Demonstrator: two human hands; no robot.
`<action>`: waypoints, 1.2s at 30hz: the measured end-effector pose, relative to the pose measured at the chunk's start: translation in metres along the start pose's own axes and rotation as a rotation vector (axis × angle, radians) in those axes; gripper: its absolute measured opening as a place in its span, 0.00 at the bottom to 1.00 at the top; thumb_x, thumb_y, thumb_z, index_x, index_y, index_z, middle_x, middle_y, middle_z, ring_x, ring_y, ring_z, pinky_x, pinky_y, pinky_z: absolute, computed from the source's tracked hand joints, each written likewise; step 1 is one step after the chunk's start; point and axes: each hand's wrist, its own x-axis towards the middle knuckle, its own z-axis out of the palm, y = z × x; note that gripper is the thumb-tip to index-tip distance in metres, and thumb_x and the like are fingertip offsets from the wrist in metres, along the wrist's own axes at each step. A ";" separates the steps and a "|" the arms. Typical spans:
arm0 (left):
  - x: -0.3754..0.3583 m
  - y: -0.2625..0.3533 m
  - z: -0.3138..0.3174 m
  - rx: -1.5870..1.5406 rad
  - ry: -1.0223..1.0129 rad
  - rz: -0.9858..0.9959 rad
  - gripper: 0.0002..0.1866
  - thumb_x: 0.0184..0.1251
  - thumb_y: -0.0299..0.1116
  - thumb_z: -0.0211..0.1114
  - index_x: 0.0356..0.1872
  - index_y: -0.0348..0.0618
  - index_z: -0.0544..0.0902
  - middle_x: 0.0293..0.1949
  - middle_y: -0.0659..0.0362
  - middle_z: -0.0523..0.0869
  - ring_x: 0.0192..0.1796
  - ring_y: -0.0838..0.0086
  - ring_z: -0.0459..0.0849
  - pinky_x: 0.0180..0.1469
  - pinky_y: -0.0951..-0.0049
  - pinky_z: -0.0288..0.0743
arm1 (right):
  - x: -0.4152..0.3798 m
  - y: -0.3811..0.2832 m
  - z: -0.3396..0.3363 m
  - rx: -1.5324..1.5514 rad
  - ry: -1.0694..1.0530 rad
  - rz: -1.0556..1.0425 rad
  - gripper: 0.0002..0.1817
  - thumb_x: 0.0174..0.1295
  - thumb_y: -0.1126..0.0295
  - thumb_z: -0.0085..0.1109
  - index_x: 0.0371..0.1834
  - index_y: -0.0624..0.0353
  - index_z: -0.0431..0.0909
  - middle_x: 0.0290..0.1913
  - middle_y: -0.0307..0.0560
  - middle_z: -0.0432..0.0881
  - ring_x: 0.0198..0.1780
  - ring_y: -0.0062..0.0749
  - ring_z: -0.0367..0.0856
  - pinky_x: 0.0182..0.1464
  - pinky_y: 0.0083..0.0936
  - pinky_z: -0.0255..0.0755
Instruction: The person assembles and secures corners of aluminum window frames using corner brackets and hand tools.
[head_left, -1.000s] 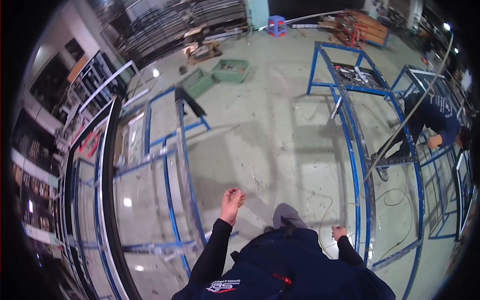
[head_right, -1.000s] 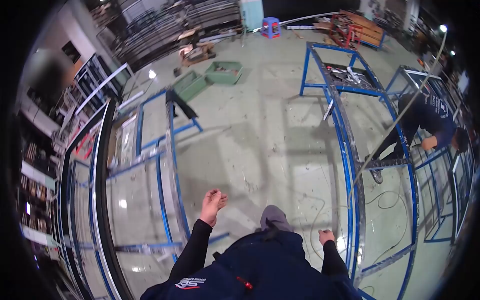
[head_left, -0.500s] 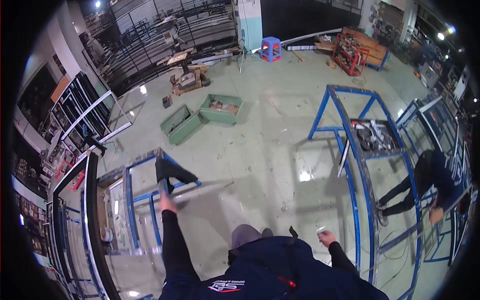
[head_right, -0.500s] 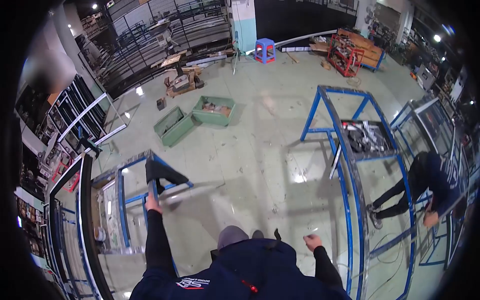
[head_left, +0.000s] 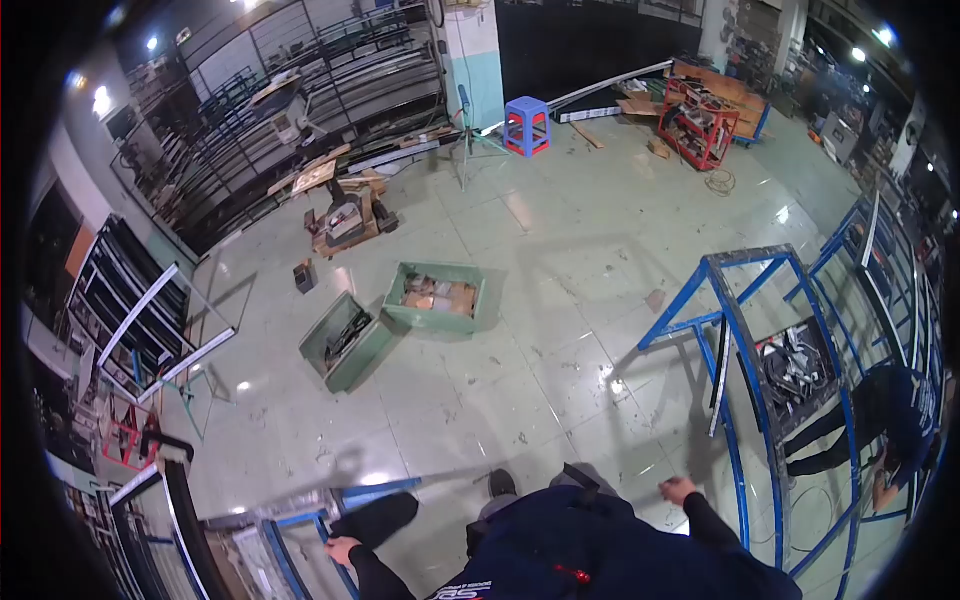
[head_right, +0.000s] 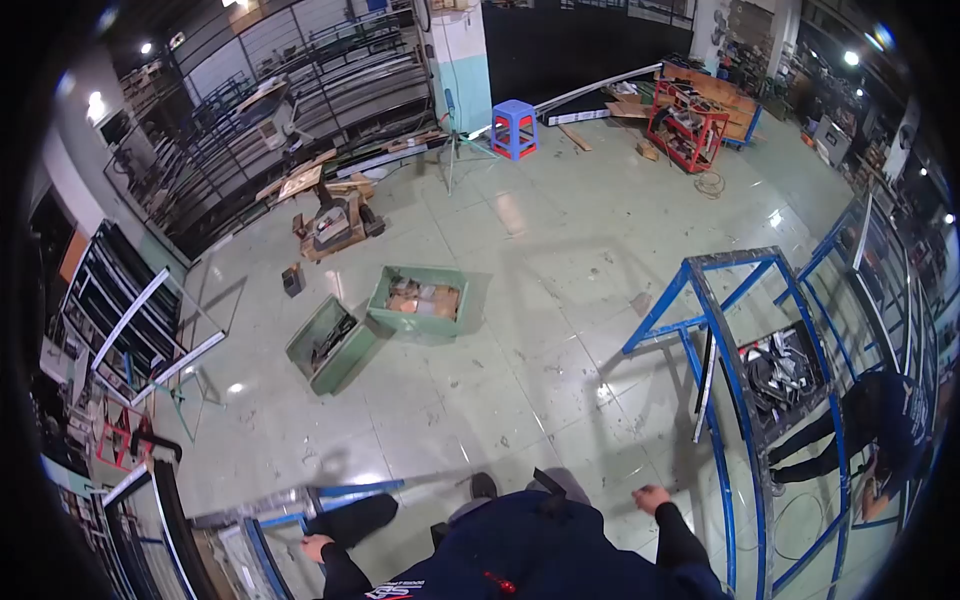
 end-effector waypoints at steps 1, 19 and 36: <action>-0.004 0.037 0.012 -0.059 0.022 0.031 0.23 0.78 0.46 0.49 0.56 0.36 0.78 0.48 0.38 0.85 0.50 0.39 0.83 0.52 0.48 0.76 | 0.008 -0.003 0.015 0.104 -0.031 0.100 0.18 0.61 0.56 0.66 0.38 0.63 0.84 0.29 0.45 0.87 0.29 0.27 0.86 0.34 0.28 0.79; -0.636 0.790 0.209 -0.502 -2.278 0.135 0.08 0.69 0.28 0.65 0.44 0.40 0.76 0.45 0.55 0.85 0.48 0.69 0.85 0.55 0.67 0.79 | 0.394 -0.584 -0.212 0.419 0.160 -0.357 0.42 0.59 0.34 0.60 0.54 0.69 0.80 0.51 0.61 0.85 0.52 0.46 0.84 0.54 0.35 0.78; -0.866 0.832 0.236 1.560 -2.660 0.587 0.16 0.76 0.49 0.58 0.45 0.47 0.80 0.33 0.63 0.84 0.31 0.73 0.85 0.33 0.70 0.80 | 0.340 -0.663 -0.158 1.470 1.028 -0.032 0.22 0.67 0.60 0.65 0.58 0.61 0.77 0.52 0.47 0.83 0.53 0.29 0.80 0.56 0.29 0.74</action>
